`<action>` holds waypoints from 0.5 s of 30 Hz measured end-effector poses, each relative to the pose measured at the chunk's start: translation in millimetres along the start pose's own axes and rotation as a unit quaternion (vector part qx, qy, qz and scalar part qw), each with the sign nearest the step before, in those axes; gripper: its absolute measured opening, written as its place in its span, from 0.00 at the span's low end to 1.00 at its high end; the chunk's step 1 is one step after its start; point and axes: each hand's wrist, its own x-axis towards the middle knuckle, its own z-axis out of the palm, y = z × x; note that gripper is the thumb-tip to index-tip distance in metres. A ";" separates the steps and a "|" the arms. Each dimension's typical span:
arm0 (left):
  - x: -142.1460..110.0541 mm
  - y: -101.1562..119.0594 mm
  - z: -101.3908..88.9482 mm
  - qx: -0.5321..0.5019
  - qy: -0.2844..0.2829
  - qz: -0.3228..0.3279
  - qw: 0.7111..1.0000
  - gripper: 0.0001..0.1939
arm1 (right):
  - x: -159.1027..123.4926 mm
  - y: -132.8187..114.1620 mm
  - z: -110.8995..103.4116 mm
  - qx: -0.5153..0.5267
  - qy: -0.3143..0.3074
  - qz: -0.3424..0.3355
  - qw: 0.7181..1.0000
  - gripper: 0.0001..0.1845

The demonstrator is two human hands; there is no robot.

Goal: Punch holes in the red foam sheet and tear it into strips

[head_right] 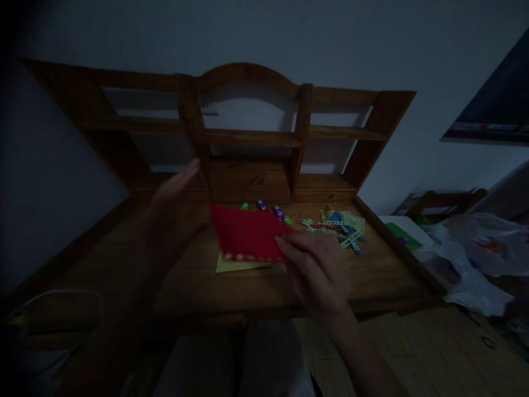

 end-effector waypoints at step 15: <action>-107.9 -105.8 36.5 0.115 -0.326 -0.015 0.938 0.24 | -37.6 53.0 172.5 0.066 -0.308 0.006 0.949 0.07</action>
